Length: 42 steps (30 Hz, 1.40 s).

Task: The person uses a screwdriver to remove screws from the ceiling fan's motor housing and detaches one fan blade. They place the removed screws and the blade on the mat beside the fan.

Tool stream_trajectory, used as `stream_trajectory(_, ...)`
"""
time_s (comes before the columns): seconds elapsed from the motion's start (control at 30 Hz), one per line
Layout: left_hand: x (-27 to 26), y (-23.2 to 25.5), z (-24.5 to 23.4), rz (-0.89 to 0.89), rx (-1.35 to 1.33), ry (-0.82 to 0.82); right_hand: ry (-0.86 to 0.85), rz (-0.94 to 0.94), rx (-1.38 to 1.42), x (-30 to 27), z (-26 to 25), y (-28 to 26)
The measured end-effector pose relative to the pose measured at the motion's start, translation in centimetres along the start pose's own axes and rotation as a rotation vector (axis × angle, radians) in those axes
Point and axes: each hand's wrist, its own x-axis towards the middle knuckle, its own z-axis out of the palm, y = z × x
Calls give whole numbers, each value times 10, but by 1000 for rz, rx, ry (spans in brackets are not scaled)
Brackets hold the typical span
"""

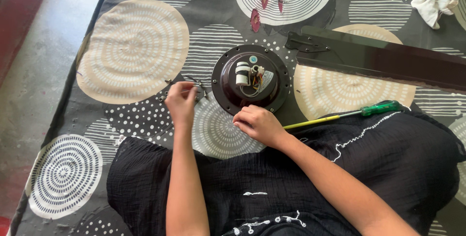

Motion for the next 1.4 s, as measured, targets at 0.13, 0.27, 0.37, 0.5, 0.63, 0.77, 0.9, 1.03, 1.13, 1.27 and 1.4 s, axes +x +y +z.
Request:
stream_trajectory(0.13, -5, 10, 5, 133, -21, -102, -13, 16, -8, -1, 1, 0)
stream_trajectory(0.27, -4, 5, 0, 208, 69, -47, 15, -5, 21, -1, 2, 2)
stream_trajectory(0.37, -11, 0, -1, 96, 299, -52, 59, 35, 18, -1, 4, 3)
stream_trajectory(0.5, -19, 0, 0, 155, 568, -54, 29, 18, 98, -1, 4, 6)
stream_trajectory(0.63, -20, -6, 6, 232, 616, 18, -119, 90, 438, -2, 0, 13)
stream_trajectory(0.77, -5, -30, 0, 98, 511, 240, -341, 184, 804, -3, 7, 10)
stream_trajectory(0.9, 5, -64, -20, -219, 261, 502, -422, 198, 796, -6, 16, 6)
stream_trajectory(1.03, 7, -87, -26, -210, 259, 528, -443, 138, 711, -7, 17, 5)
stream_trajectory(1.13, 8, -90, -26, -204, 301, 551, -425, 108, 696, -8, 15, 6)
stream_trajectory(1.27, 4, -76, -33, -290, 118, 616, -391, 19, 659, -4, 12, 5)
stream_trajectory(1.4, -3, -53, -45, -568, 18, 355, -506, 98, 643, -1, 9, 0)
